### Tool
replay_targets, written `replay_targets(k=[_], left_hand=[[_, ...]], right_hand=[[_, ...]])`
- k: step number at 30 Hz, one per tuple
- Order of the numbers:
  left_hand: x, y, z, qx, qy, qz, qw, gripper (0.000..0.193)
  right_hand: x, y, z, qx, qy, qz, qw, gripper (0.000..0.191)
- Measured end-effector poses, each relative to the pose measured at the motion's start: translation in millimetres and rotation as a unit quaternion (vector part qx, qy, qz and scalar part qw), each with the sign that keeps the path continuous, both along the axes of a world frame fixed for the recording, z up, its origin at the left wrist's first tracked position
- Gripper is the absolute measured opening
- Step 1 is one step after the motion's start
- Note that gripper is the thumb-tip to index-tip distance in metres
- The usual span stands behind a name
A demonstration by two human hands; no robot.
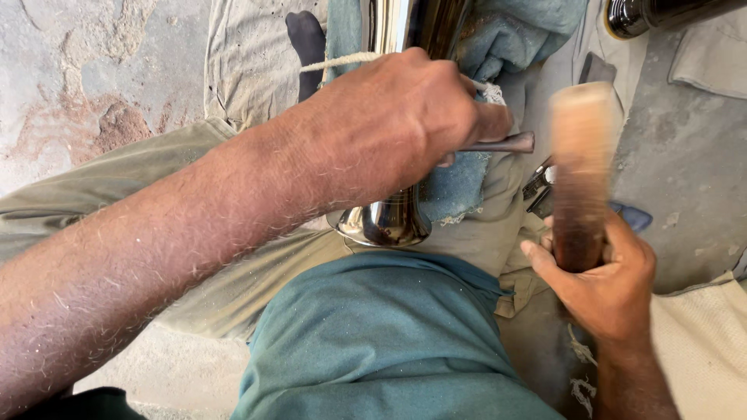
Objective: The person holds a metal rod with a chisel and repeatedly strikes it with a hammer to engrave a pattern. The rod is secured with a rope and rests on a cloth. The person adjusts the chisel position frequently while continuing to hammer.
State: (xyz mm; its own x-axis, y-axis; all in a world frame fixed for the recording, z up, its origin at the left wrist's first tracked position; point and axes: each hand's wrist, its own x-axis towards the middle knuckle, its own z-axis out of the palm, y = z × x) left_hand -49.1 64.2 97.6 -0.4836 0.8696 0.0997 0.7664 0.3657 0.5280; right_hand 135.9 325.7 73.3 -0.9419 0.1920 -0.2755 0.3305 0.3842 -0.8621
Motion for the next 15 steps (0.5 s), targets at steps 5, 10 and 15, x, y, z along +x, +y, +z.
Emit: replay_targets(k=[5, 10, 15], left_hand=[[-10.5, 8.6, -1.8, 0.031, 0.032, -0.047, 0.998, 0.023], [-10.4, 17.3, 1.3, -0.011, 0.032, -0.069, 0.997, 0.024], [-13.7, 17.2, 7.8, -0.014, 0.046, -0.106, 0.993, 0.025]], right_hand=[[25.5, -7.0, -24.0, 0.07, -0.007, 0.0, 0.998, 0.016], [46.4, -10.5, -43.1, -0.005, 0.017, -0.064, 0.998, 0.014], [53.2, -18.5, -49.0, 0.09, 0.077, -0.061, 0.991, 0.016]])
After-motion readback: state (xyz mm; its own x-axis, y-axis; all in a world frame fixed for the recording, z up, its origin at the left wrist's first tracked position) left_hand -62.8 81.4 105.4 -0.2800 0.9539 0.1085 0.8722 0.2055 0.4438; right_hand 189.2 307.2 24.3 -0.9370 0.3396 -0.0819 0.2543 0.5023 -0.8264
